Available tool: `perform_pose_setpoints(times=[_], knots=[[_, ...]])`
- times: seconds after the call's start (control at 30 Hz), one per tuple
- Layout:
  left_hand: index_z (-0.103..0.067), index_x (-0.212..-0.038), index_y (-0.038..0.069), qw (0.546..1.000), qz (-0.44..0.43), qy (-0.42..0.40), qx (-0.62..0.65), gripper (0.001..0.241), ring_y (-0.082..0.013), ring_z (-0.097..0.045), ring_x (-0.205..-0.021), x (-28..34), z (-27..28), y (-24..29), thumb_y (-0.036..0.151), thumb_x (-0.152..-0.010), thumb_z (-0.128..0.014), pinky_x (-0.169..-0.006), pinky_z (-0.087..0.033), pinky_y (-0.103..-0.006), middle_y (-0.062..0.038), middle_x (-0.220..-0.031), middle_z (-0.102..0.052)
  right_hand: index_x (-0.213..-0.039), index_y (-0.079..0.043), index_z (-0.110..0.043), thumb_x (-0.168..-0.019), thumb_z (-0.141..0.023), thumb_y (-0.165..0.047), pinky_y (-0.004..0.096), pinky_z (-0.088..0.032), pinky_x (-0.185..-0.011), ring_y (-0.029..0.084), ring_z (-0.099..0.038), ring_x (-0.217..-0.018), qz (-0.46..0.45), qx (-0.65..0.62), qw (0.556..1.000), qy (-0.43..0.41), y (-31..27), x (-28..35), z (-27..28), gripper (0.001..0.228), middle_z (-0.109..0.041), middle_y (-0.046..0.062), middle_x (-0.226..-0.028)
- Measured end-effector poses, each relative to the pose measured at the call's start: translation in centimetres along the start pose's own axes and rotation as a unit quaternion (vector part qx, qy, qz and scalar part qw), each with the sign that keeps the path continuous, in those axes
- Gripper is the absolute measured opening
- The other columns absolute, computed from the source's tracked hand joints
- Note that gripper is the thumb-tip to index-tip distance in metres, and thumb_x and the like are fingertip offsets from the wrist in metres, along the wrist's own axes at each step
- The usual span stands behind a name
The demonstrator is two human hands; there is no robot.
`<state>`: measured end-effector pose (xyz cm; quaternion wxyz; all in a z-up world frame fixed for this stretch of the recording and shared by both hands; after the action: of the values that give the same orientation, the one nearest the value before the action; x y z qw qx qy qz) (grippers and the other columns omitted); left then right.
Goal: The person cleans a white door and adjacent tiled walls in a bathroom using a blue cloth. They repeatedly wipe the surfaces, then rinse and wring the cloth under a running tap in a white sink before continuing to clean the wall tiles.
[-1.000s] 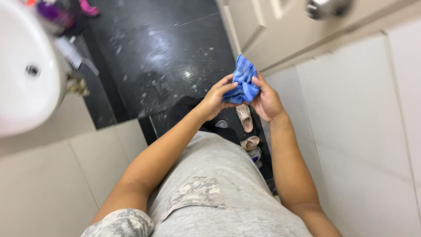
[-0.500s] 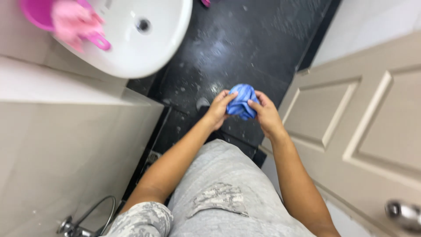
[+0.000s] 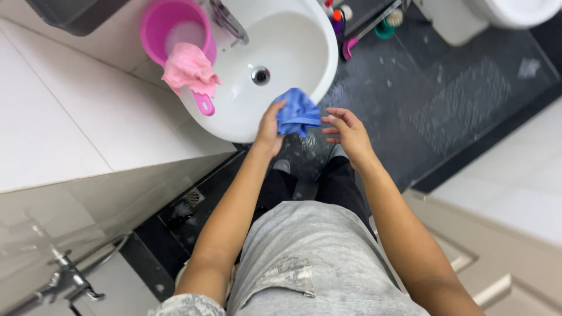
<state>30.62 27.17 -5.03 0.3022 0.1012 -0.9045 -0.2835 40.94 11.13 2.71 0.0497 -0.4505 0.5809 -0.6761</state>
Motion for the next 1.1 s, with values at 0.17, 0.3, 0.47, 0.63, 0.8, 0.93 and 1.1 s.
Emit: perform_pose_setpoints(times=[0.17,0.3,0.47,0.63,0.8,0.93,1.1], knots=[[-0.055,-0.132,0.016,0.973,-0.094,0.209,0.008,0.040,-0.0200,-0.066,-0.106,-2.0,7.8,0.8,0.036,-0.097,-0.060,-0.090,-0.055,-0.0446,-0.006,-0.119,-0.067,-0.131,-0.012,-0.062,-0.100,-0.057,-0.023,0.028,-0.054,-0.080,0.014,-0.068,-0.096,0.051,0.138,0.983,-0.111,-6.4,-8.0,-3.3,0.034,-0.072,0.003,-0.116],[-0.054,-0.134,0.021,0.957,-0.130,0.253,0.057,0.041,-0.0191,-0.065,-0.108,-4.8,9.8,2.3,0.033,-0.095,-0.059,-0.088,-0.053,-0.0458,-0.004,-0.121,-0.066,-0.127,-0.009,-0.065,-0.098,-0.059,-0.026,0.030,-0.055,-0.073,0.013,-0.071,-0.088,0.133,0.253,0.944,-0.166,-11.6,-16.4,-9.5,0.034,-0.074,0.003,-0.105],[-0.059,-0.130,0.015,0.945,-0.158,0.267,0.102,0.038,-0.0195,-0.067,-0.099,-8.8,11.7,3.3,0.036,-0.098,-0.059,-0.081,-0.057,-0.0405,-0.007,-0.114,-0.069,-0.129,-0.010,-0.064,-0.100,-0.069,-0.031,0.040,-0.055,-0.077,0.029,-0.074,-0.085,0.370,0.385,0.832,-0.149,-15.7,-22.1,-18.8,0.036,-0.078,0.009,-0.099],[-0.065,-0.117,0.009,0.933,-0.172,0.262,0.176,0.035,-0.0203,-0.071,-0.081,-14.5,13.4,4.9,0.038,-0.099,-0.060,-0.065,-0.059,-0.0356,-0.008,-0.100,-0.072,-0.128,-0.008,-0.060,-0.096,-0.074,-0.029,0.050,-0.053,-0.078,0.040,-0.069,-0.094,0.435,0.437,0.781,-0.099,-15.5,-23.7,-24.1,0.040,-0.074,0.016,-0.106],[-0.066,-0.106,0.006,0.942,-0.143,0.224,0.205,0.043,-0.0222,-0.071,-0.065,-13.7,9.9,6.7,0.048,-0.098,-0.060,-0.051,-0.057,-0.0366,-0.009,-0.087,-0.072,-0.124,-0.011,-0.065,-0.100,-0.059,-0.016,0.044,-0.059,-0.075,0.031,-0.075,-0.087,0.429,0.380,0.812,-0.113,-11.8,-29.6,-19.9,0.025,-0.078,0.011,-0.108],[-0.063,-0.098,0.008,0.933,-0.124,0.268,0.205,0.044,-0.0256,-0.071,-0.060,-14.6,9.7,8.9,0.051,-0.092,-0.062,-0.045,-0.057,-0.0417,-0.010,-0.081,-0.071,-0.127,-0.010,-0.065,-0.106,-0.049,-0.023,0.031,-0.054,-0.058,0.016,-0.070,-0.073,0.156,0.210,0.958,-0.118,-9.3,-33.0,-14.6,0.030,-0.072,0.009,-0.099],[-0.068,-0.104,0.002,0.914,-0.165,0.317,0.193,0.041,-0.0242,-0.067,-0.070,-20.9,13.8,2.7,0.042,-0.095,-0.067,-0.057,-0.055,-0.0424,-0.011,-0.087,-0.072,-0.120,-0.019,-0.065,-0.099,-0.047,-0.054,0.045,-0.060,-0.075,0.015,-0.068,-0.095,-0.199,0.256,0.929,-0.180,-0.2,-27.4,-15.7,0.044,-0.070,0.002,-0.110]])
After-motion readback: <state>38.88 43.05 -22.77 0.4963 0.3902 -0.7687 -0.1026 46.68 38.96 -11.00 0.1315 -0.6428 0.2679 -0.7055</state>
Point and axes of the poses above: each hand's wrist, its own x-axis away from the middle knuckle, its own z-axis out of the back of the hand, y = z × x, the point moved 8 cm from there along -x, towards the middle knuckle
